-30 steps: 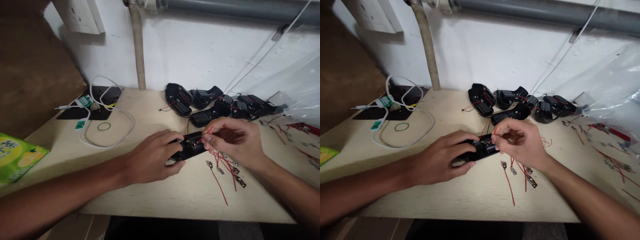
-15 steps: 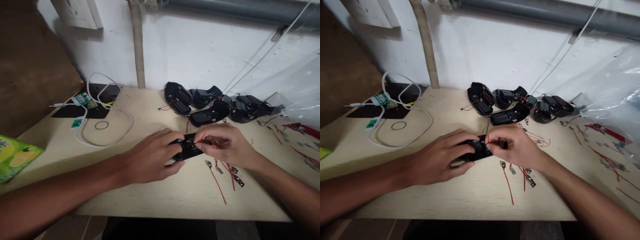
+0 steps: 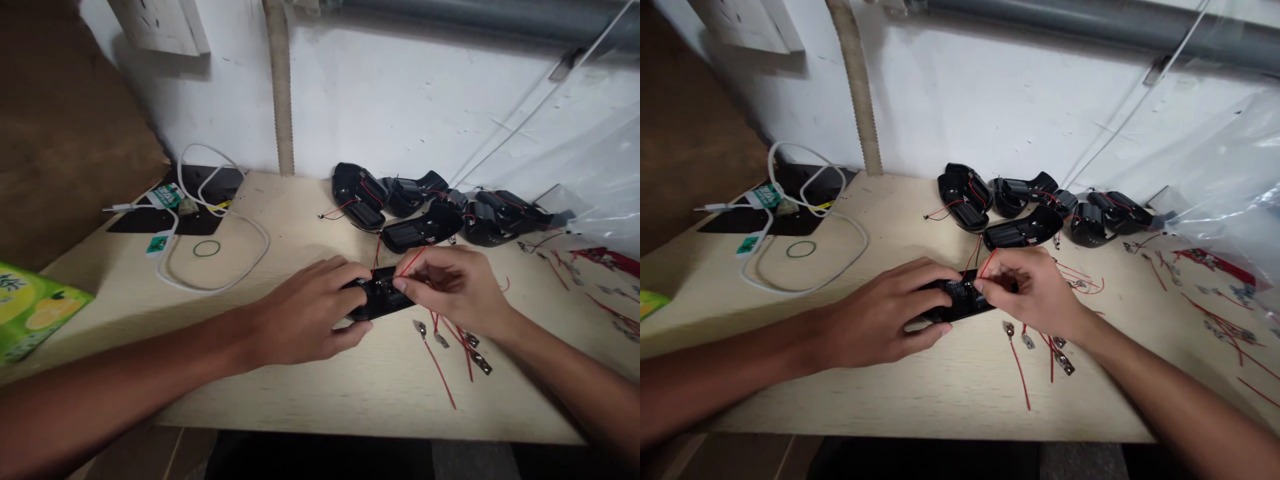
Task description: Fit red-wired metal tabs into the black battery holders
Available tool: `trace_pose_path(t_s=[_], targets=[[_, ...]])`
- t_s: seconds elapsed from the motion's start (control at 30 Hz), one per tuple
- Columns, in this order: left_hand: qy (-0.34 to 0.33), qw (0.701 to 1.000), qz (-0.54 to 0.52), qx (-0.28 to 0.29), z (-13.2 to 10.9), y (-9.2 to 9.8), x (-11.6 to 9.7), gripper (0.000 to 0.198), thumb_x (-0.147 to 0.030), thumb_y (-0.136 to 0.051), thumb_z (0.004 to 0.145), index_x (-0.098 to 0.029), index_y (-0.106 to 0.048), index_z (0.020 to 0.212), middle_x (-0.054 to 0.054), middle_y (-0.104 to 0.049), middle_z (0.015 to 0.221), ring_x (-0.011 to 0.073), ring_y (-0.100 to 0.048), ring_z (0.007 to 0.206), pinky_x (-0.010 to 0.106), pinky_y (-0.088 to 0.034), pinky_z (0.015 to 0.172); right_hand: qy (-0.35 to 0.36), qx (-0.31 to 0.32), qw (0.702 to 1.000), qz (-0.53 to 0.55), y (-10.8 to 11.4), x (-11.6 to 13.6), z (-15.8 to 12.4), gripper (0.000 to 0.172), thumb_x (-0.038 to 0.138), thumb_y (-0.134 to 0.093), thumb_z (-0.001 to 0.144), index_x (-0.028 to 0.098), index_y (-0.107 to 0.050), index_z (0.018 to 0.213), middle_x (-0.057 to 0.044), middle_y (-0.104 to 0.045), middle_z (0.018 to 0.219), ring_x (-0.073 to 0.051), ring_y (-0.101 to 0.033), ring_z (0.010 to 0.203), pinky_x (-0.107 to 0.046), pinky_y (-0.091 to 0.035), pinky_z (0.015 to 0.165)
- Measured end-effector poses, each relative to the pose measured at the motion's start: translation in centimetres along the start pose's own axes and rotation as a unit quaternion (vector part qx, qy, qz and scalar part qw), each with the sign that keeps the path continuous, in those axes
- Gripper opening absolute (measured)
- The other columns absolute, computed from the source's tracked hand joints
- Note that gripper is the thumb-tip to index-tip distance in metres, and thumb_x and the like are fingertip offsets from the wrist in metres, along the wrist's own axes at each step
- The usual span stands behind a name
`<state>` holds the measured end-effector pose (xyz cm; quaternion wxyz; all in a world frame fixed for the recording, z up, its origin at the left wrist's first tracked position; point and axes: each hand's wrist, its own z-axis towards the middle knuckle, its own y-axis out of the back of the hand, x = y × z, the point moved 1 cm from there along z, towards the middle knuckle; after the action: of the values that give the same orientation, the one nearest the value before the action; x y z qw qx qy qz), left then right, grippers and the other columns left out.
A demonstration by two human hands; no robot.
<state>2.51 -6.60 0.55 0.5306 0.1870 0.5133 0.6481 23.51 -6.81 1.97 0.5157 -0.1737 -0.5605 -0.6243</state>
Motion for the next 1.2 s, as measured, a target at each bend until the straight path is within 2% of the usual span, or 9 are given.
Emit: trace_pose_path(t_s=[0.37, 0.63, 0.77, 1.0, 1.2], targets=[[0.003, 1.0, -0.004, 0.013, 0.0, 0.16, -0.06, 0.016, -0.027, -0.054, 0.089, -0.014, -0.063, 0.086, 0.01, -0.061, 0.112, 0.0212, -0.058, 0.098, 0.036, -0.05, 0.087, 0.003, 0.021, 1.0, -0.017, -0.11, -0.16, -0.04, 0.014, 0.021, -0.064, 0.079, 0.018, -0.059, 0.066, 0.002, -0.054, 0.056, -0.008, -0.043, 0.048, -0.022, -0.034, 0.042], [0.0, 1.0, 0.0, 0.015, 0.01, 0.2, -0.11, 0.018, -0.027, -0.054, 0.089, -0.013, -0.064, 0.089, 0.01, -0.061, 0.111, 0.0217, -0.058, 0.098, 0.035, -0.05, 0.086, 0.062, 0.081, 0.992, -0.069, 0.57, 0.03, 0.07, 0.007, 0.019, -0.061, 0.082, 0.017, -0.063, 0.075, 0.0, -0.06, 0.06, -0.008, -0.048, 0.047, -0.02, -0.036, 0.041], [0.005, 1.0, 0.005, 0.016, -0.1, 0.1, -0.12, 0.019, -0.028, -0.053, 0.089, -0.014, -0.064, 0.092, 0.01, -0.061, 0.115, 0.0214, -0.059, 0.099, 0.035, -0.051, 0.087, 0.059, 0.093, 0.992, -0.068, 0.66, -0.05, 0.02, 0.006, 0.017, -0.06, 0.081, 0.017, -0.062, 0.076, 0.0, -0.061, 0.063, -0.008, -0.049, 0.048, -0.02, -0.037, 0.041], [0.0, 1.0, 0.003, 0.015, -0.17, 0.04, -0.03, 0.02, -0.028, -0.052, 0.09, -0.013, -0.065, 0.089, 0.01, -0.062, 0.113, 0.0214, -0.061, 0.096, 0.035, -0.052, 0.085, 0.01, 0.055, 0.998, -0.013, 0.27, -0.19, -0.06, 0.012, 0.021, -0.063, 0.08, 0.018, -0.06, 0.068, 0.0, -0.057, 0.059, -0.011, -0.05, 0.05, -0.023, -0.037, 0.041], [-0.013, 1.0, 0.016, 0.016, -0.17, 0.14, 0.12, 0.022, -0.029, -0.05, 0.091, -0.013, -0.064, 0.088, 0.01, -0.062, 0.112, 0.0211, -0.061, 0.093, 0.035, -0.051, 0.084, 0.023, 0.045, 0.999, -0.004, 0.41, -0.47, -0.04, 0.01, 0.02, -0.064, 0.079, 0.017, -0.062, 0.071, -0.001, -0.059, 0.06, -0.012, -0.052, 0.053, -0.024, -0.04, 0.045]])
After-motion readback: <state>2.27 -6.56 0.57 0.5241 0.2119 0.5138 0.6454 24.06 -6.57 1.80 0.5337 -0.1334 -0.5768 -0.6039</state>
